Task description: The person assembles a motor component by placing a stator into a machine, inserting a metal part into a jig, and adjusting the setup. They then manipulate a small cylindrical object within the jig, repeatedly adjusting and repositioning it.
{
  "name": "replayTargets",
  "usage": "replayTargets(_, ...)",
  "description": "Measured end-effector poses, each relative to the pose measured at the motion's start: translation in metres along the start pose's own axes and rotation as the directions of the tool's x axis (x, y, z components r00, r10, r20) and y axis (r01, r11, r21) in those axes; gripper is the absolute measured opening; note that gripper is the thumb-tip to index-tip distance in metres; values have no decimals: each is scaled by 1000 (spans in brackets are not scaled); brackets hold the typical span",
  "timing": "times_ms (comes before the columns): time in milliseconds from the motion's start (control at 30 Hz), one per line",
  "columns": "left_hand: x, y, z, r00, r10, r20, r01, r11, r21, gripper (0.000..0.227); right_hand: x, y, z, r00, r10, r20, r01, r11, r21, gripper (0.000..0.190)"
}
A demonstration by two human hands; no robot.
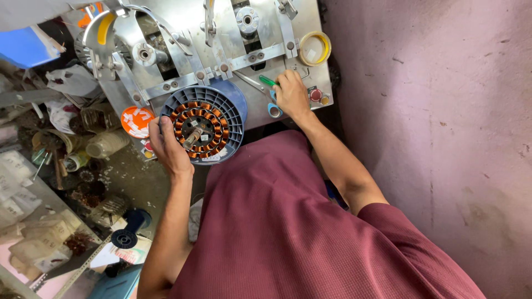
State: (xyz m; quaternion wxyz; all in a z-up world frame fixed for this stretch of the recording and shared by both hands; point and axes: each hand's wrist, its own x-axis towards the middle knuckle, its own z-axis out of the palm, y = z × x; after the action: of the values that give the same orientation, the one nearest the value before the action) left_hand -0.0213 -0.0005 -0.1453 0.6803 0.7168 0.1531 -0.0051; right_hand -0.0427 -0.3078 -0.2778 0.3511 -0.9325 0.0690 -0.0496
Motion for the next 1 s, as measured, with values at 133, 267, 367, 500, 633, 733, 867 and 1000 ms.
replayTargets(133,-11,-2,13,998,37,-46,-33,995,96,30,6,7,-3,998,-7,-67,9,1000,29,11)
replayTargets(267,-22,-2,30,997,67,-36,-61,988,144,33,4,13,-10,994,-55,-91,61,996,63,11)
replayTargets(367,-27,1,45,998,57,-35,-51,984,170,35,3,18,-16,998,33,-59,-25,991,133,8)
replayTargets(500,-26,8,60,996,85,-8,-82,981,178,36,-1,18,-16,990,141,-5,-137,970,200,15)
replayTargets(633,-24,10,73,996,91,25,-94,980,175,36,-7,16,-8,996,88,12,-88,984,153,20)
replayTargets(733,-24,11,78,998,56,17,-58,978,198,37,-9,14,0,996,85,-3,-84,988,129,25)
replayTargets(867,-36,10,86,998,53,21,-56,970,235,42,-4,18,-7,1000,0,3,0,993,119,31)
replayTargets(1000,-46,10,87,996,85,-29,-77,976,203,49,2,10,-18,997,-11,76,-1,989,151,31)
